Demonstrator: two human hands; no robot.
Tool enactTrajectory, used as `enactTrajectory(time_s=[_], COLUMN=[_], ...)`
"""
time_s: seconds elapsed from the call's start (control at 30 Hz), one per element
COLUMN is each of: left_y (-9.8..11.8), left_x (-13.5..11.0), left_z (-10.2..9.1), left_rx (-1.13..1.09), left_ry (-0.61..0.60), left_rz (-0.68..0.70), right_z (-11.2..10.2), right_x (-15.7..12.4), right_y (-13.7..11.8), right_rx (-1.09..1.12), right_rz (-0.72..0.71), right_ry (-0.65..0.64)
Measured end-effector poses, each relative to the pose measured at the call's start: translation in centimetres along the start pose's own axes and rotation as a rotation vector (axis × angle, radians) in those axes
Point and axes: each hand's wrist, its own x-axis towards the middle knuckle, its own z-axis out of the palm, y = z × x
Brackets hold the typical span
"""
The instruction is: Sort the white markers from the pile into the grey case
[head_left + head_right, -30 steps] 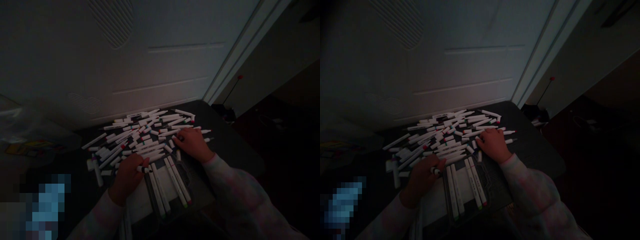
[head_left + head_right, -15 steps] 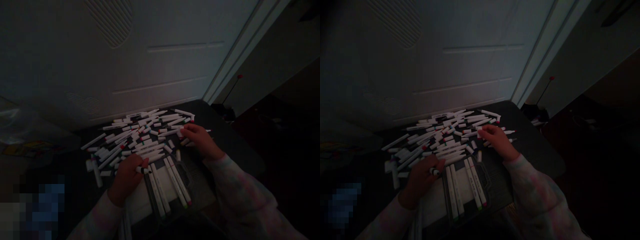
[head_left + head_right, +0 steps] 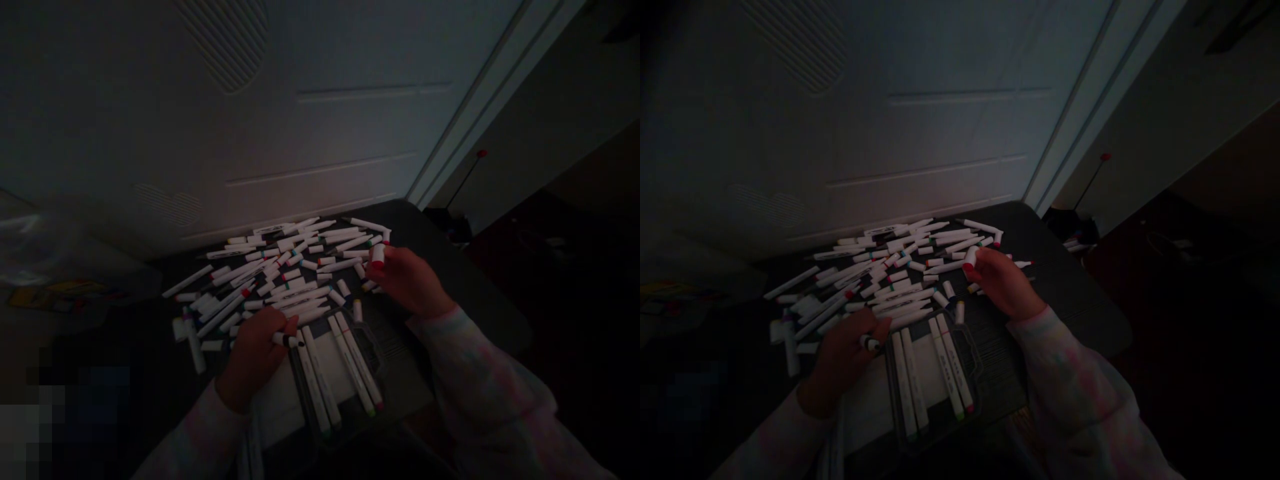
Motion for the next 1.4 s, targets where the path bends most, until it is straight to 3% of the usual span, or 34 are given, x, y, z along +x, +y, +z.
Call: enactTrajectory(time_s=[0.17, 0.33, 0.4, 0.53, 0.67, 0.83, 1.03, 1.4], left_y=[0.0, -0.1, -0.1, 0.0, 0.2, 0.1, 0.1, 0.0], left_x=[-0.1, -0.1, -0.1, 0.0, 0.0, 0.0, 0.1, -0.1], left_z=[0.0, 0.1, 0.0, 0.0, 0.0, 0.0, -0.1, 0.1], left_rx=[0.033, 0.031, 0.025, 0.048, 0.066, 0.056, 0.033, -0.006], left_ry=[0.016, -0.005, -0.006, 0.002, 0.031, 0.024, 0.016, 0.025], left_rz=[0.024, 0.011, 0.012, 0.022, 0.044, 0.044, 0.026, 0.013], right_z=[0.0, -0.6, -0.8, -0.6, -0.3, -0.6, -1.6, -1.3], right_x=[0.0, 0.3, 0.5, 0.8, 1.1, 1.2, 1.1, 1.0], right_y=[-0.1, 0.7, 1.3, 2.5, 3.3, 3.2, 2.7, 2.8], right_rx=[0.023, -0.128, -0.356, -1.048, -1.356, -1.389, -1.485, -1.581], right_rz=[0.004, -0.09, -0.139, -0.28, -0.37, -0.375, -0.332, -0.289], right_ry=[0.007, 0.029, 0.055, 0.113, 0.075, 0.051, 0.163, 0.136])
